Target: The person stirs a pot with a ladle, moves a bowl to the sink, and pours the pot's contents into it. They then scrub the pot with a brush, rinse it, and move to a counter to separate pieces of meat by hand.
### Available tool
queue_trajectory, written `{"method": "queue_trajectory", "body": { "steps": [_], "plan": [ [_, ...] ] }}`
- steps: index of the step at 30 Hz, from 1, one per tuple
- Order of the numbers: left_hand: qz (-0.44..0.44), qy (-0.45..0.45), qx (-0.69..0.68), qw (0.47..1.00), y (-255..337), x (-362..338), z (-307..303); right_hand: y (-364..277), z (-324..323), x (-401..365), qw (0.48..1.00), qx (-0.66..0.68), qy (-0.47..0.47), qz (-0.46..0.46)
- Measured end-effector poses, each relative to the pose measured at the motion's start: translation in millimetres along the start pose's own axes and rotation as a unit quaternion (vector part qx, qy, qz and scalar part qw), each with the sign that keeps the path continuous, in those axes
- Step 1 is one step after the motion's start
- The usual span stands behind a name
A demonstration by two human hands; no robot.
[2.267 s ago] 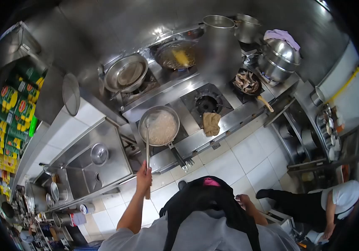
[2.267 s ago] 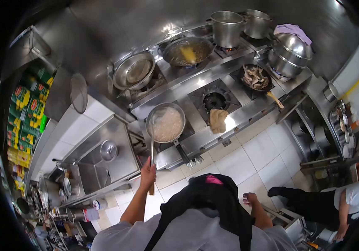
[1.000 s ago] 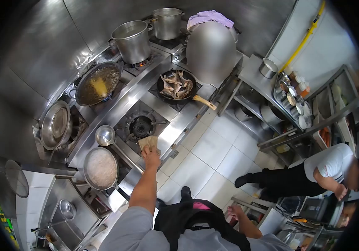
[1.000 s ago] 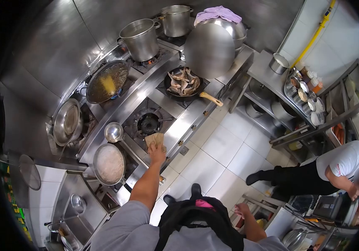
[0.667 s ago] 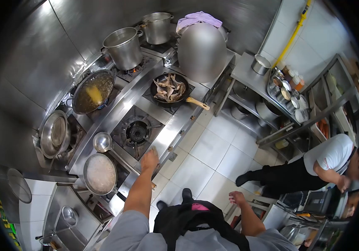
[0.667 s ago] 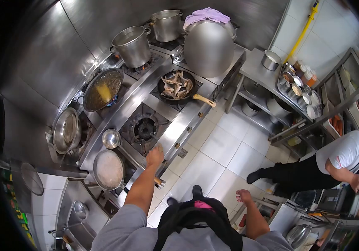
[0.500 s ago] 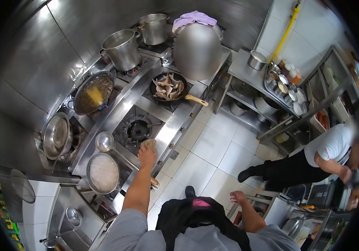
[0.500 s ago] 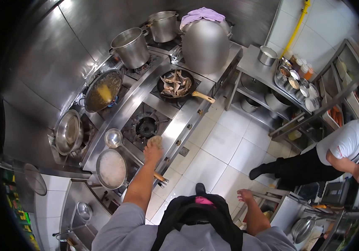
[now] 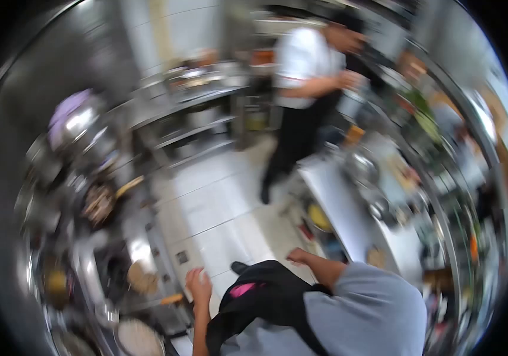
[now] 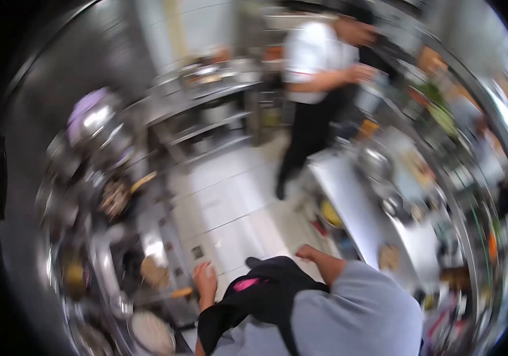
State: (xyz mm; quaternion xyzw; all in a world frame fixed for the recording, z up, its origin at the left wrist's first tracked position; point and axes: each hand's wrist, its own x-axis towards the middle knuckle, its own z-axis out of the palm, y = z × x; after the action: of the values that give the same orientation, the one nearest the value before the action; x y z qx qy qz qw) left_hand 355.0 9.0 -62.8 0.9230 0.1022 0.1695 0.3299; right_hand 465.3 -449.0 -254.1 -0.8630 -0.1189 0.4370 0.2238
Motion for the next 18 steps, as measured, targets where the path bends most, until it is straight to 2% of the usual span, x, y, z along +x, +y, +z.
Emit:
{"method": "queue_trajectory", "body": {
  "steps": [1, 2, 5, 7, 9, 11, 13, 15, 17, 18],
  "plan": [
    [-0.003, -0.020, -0.036, 0.999, 8.6, -14.5, 10.7, -14.1, -3.1, -34.3, 0.970, 0.192, 0.030, 0.148],
    [0.003, -0.055, -0.056, 0.997, 12.5, -27.3, 9.7, -44.5, -11.5, -71.8, 0.944, 0.268, 0.045, 0.186],
    [0.014, -0.115, -0.055, 0.992, -6.5, -58.7, 22.7, -47.7, -8.7, -110.8, 0.927, 0.320, 0.079, 0.180],
    [-0.016, -0.178, -0.072, 0.981, -14.4, -75.4, 25.7, -44.5, -16.0, -136.8, 0.902, 0.386, 0.128, 0.142],
    [-0.026, -0.194, -0.088, 0.977, -31.6, -93.2, 40.9, -24.0, -29.0, -152.0, 0.888, 0.414, 0.144, 0.141],
    [-0.042, -0.216, -0.095, 0.971, -28.5, -91.1, 37.9, -18.7, -46.9, -170.7, 0.779, 0.569, 0.250, 0.084],
    [-0.031, -0.271, -0.029, 0.962, -14.6, -84.5, 23.1, -28.2, -90.0, -198.5, 0.724, 0.628, 0.283, 0.029],
    [-0.045, -0.297, -0.060, 0.952, -46.8, -76.9, 38.8, -10.7, -140.3, -198.9, 0.667, 0.685, 0.292, 0.027],
    [-0.062, -0.326, -0.092, 0.939, -59.9, -67.7, 44.8, -1.4, -190.1, -203.5, 0.548, 0.753, 0.365, -0.005],
    [-0.066, -0.317, -0.088, 0.942, -54.9, -63.9, 43.9, 11.1, -216.0, -204.3, 0.528, 0.763, 0.374, -0.014]
  ]
}}
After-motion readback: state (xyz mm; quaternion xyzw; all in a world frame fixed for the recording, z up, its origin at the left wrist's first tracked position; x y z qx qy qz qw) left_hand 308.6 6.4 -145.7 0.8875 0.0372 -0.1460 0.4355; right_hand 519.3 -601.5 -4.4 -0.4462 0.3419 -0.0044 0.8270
